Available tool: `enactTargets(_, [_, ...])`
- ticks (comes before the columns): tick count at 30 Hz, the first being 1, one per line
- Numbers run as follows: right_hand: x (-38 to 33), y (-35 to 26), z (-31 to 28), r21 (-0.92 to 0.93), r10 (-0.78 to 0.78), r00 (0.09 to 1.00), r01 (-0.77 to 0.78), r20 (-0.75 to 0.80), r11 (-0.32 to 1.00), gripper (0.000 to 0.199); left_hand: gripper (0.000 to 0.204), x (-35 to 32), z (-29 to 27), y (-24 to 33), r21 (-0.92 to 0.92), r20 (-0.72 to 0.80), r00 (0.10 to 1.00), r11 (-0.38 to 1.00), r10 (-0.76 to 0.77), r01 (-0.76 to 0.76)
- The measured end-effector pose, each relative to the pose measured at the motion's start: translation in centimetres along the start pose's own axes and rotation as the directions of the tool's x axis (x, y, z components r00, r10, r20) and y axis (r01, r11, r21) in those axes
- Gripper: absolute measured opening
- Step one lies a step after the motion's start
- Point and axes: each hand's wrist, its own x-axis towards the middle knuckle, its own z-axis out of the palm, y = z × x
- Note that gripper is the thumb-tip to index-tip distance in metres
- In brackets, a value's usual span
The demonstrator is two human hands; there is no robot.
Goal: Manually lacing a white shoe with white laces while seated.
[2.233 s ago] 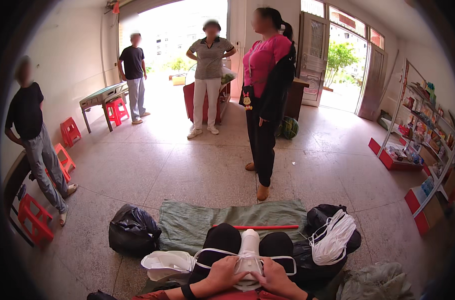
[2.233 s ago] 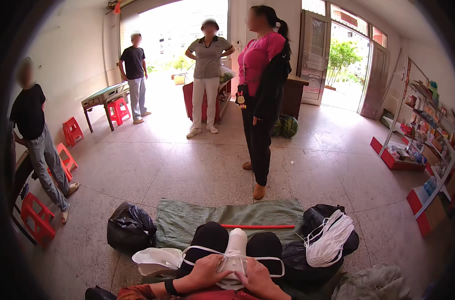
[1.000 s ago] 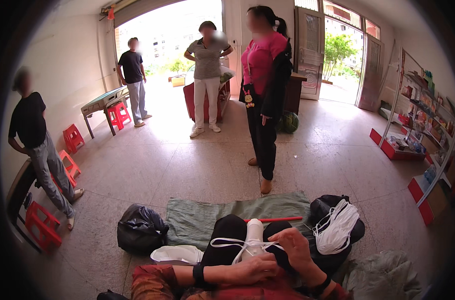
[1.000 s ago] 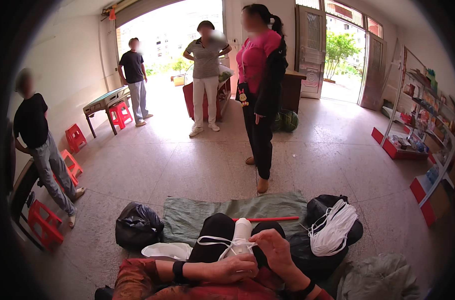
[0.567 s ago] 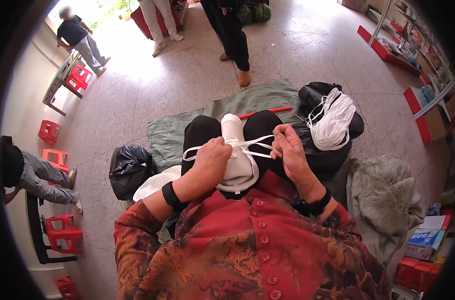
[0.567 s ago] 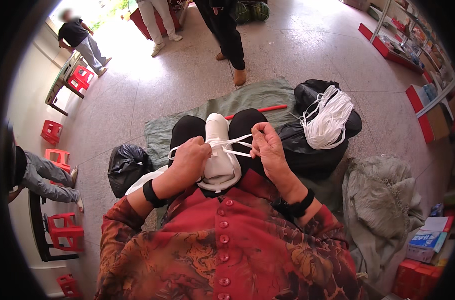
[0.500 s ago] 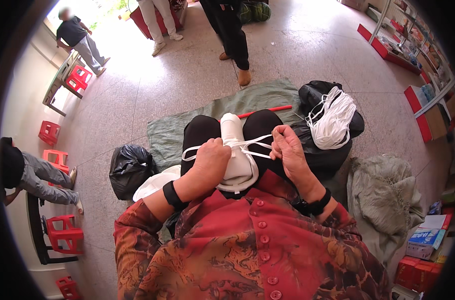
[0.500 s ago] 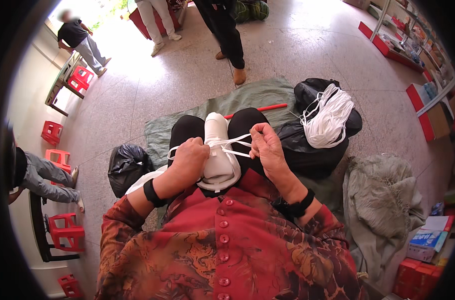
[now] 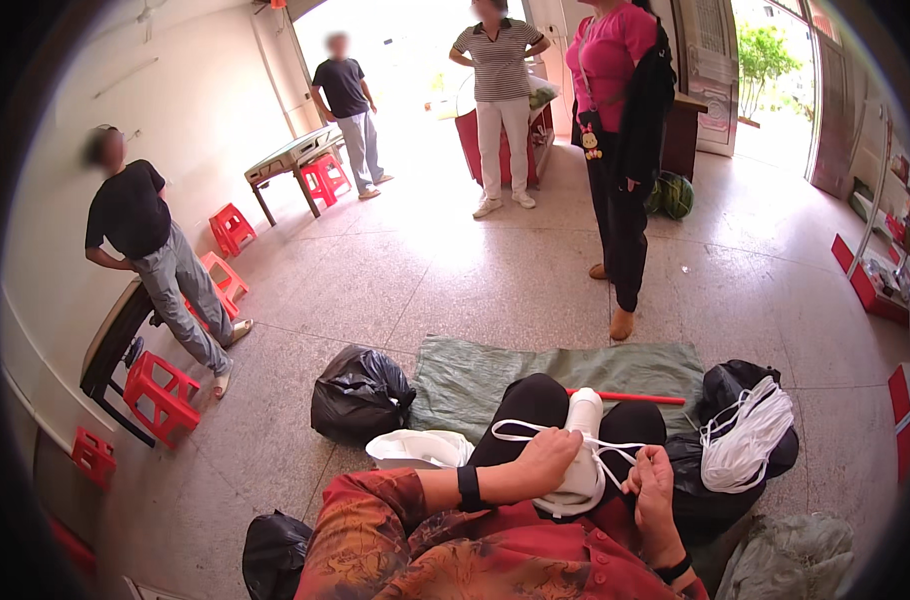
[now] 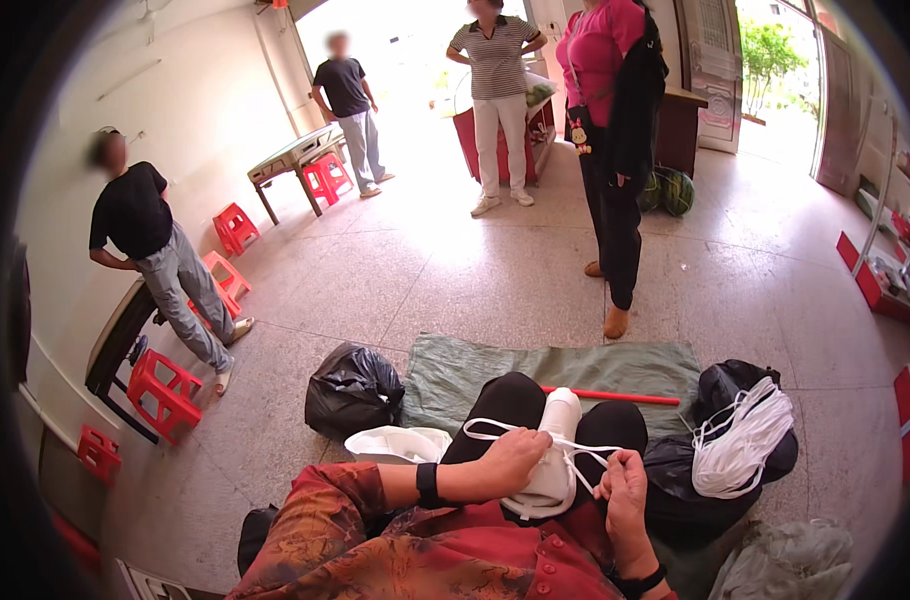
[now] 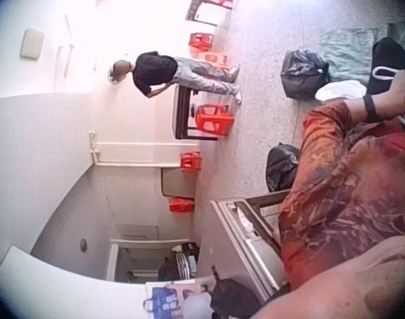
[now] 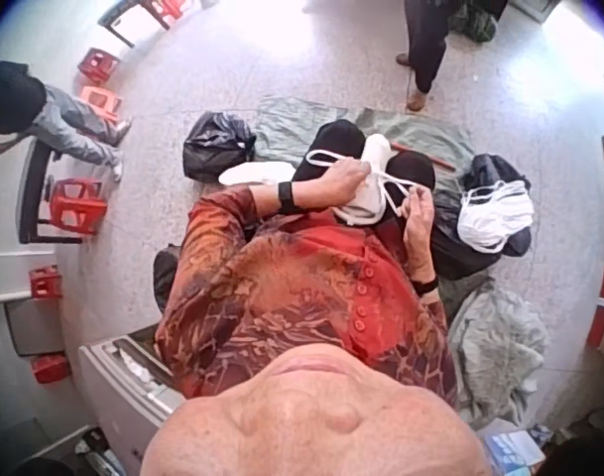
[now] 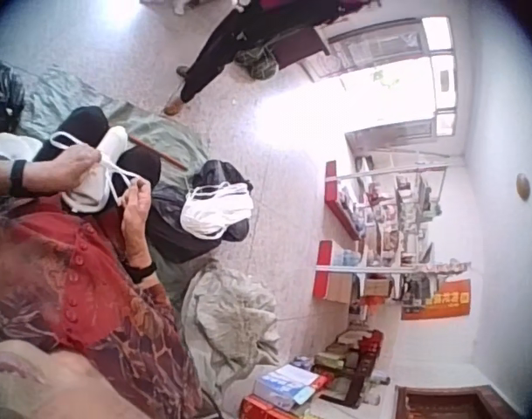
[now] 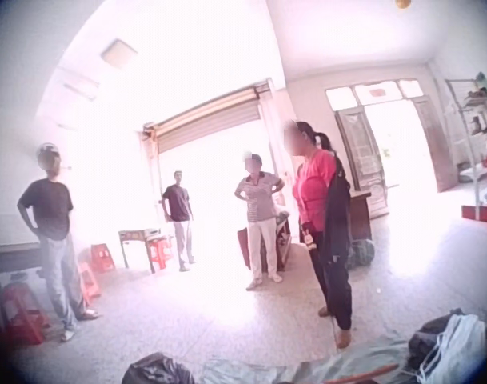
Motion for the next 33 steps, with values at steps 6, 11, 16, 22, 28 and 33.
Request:
enactTargets(6, [-0.3,-0.1,0.5,-0.032,-0.004,0.998,0.006,0.06,0.999,0.012,0.006,0.5,0.9,0.3,-0.216,-0.022,0.987,0.965,-0.157,0.149])
enactTargets(11, [-0.4,0.0,0.6,-0.145,-0.063,0.998,0.062,-0.002,0.987,0.008,0.024,0.6,-1.0,1.0,0.085,0.086,0.984,0.983,0.153,-0.16])
enactTargets(16, [-0.8,0.7,1.3,-0.565,-0.263,0.957,0.284,0.12,0.775,0.013,0.026,0.9,-0.4,-1.3,-0.111,0.011,0.961,0.956,0.276,-0.273])
enactTargets(22, [-2.0,-1.9,3.7,-0.753,-0.439,0.815,0.547,0.378,0.366,0.015,0.024,1.9,-0.4,-1.3,-0.214,0.071,0.938,0.924,0.338,-0.317])
enactTargets(28, [-1.4,-2.6,4.0,-0.663,-0.373,0.671,0.729,0.641,0.171,0.007,0.012,2.4,0.8,-0.6,-0.291,0.065,0.967,0.932,0.244,-0.216])
enactTargets(33, [-0.1,-1.7,5.2,-0.737,-0.331,0.678,0.671,0.656,-0.086,0.007,0.015,4.0,0.5,-1.6,-0.583,-0.088,0.986,0.81,-0.145,0.067])
